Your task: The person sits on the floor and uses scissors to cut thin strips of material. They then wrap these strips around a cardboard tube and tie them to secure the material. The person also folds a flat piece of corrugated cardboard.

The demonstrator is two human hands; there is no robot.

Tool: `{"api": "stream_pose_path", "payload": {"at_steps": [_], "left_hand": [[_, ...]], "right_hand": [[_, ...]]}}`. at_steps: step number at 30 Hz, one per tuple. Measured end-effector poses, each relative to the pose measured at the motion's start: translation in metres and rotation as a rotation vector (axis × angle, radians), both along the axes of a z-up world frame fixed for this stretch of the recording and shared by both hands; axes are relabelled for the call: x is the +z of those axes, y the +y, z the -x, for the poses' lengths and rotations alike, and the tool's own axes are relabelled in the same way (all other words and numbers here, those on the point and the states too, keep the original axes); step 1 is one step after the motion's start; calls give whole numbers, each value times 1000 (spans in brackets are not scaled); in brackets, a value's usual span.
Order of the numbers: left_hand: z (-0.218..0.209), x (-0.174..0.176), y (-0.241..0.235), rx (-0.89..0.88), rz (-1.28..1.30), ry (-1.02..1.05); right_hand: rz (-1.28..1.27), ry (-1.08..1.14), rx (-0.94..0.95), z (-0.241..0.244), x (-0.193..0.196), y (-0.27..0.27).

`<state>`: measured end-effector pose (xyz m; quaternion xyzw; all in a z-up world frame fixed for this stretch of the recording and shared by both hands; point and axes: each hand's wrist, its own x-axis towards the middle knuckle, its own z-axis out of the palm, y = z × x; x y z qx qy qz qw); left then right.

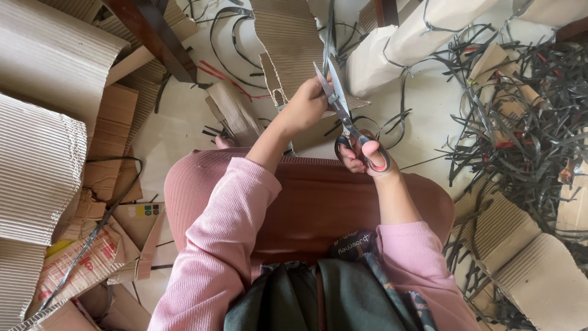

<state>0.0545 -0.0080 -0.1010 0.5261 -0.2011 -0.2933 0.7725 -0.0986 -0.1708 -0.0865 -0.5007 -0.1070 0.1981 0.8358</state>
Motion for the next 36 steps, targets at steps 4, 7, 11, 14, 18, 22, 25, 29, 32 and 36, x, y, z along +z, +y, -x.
{"api": "stream_pose_path", "payload": {"at_steps": [4, 7, 11, 14, 18, 22, 25, 29, 32, 36], "left_hand": [[-6, 12, 10, -28, -175, -140], [-6, -18, 3, -22, -406, -223], [13, 81, 39, 10, -201, 15], [7, 101, 65, 67, -253, 15], [0, 112, 86, 108, -654, -177], [8, 151, 77, 114, -704, -200], [3, 126, 68, 60, -622, -245], [18, 95, 40, 84, -264, 62], [33, 92, 24, 90, 96, 435], [35, 70, 13, 97, 206, 524]], "right_hand": [[-37, 2, -49, -1, -11, -8], [-77, 34, -69, -3, -8, -9], [133, -31, -306, -9, 46, 3], [721, 7, -455, -11, 80, 10], [1238, 423, -212, -32, 94, 34], [1496, 202, -213, -30, 16, 21], [1425, 17, -369, -34, 0, 23], [1429, 184, -423, -40, 8, 26], [900, 37, -700, -32, 46, 46], [336, 211, -692, -19, 71, 51]]}}
